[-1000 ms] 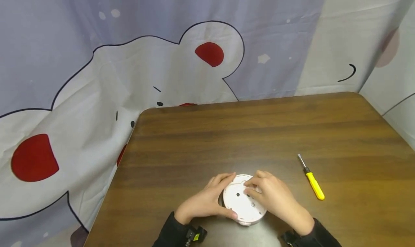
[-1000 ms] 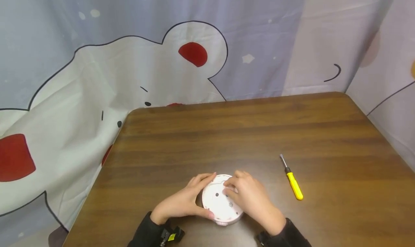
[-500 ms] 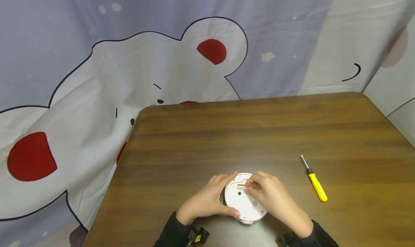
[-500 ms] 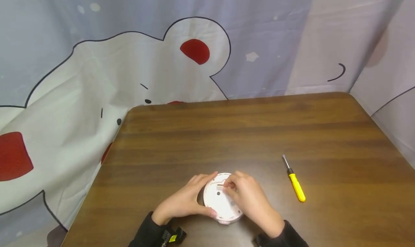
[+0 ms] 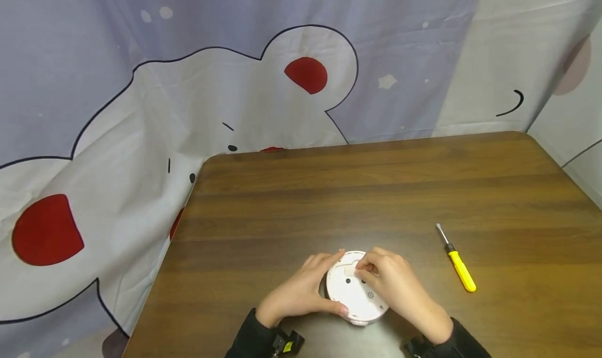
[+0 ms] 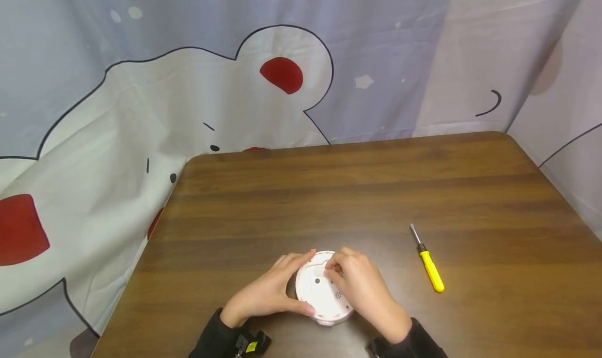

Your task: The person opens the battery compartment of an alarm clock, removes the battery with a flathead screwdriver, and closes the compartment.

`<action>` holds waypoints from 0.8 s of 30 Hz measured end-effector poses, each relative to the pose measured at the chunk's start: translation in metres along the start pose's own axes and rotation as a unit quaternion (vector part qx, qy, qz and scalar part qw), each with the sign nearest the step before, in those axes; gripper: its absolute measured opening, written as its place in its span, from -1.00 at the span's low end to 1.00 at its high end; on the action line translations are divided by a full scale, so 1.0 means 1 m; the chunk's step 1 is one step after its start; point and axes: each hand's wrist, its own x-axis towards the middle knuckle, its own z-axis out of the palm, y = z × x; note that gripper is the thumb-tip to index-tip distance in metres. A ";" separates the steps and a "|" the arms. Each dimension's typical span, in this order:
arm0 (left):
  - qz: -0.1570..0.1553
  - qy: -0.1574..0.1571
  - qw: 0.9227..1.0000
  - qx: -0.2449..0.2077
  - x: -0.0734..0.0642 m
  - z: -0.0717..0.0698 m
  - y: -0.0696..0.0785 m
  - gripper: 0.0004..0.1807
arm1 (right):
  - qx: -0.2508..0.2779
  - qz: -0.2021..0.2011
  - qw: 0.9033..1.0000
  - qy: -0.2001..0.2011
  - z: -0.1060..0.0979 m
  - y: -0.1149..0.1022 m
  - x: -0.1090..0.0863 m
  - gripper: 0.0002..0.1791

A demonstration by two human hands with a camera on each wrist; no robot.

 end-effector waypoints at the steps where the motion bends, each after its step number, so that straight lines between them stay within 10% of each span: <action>1: -0.001 -0.001 1.000 0.000 0.000 0.000 0.000 0.23 | 0.001 -0.002 1.000 0.002 0.000 0.000 0.000 -0.83; 14: -0.004 0.003 1.000 0.001 0.001 -0.001 0.001 0.24 | -0.018 0.011 0.997 0.077 -0.043 0.027 0.020 -0.91; 24: -0.005 0.001 1.000 -0.002 0.005 0.001 -0.001 0.24 | -0.043 0.039 0.998 0.000 -0.066 0.081 0.052 -0.91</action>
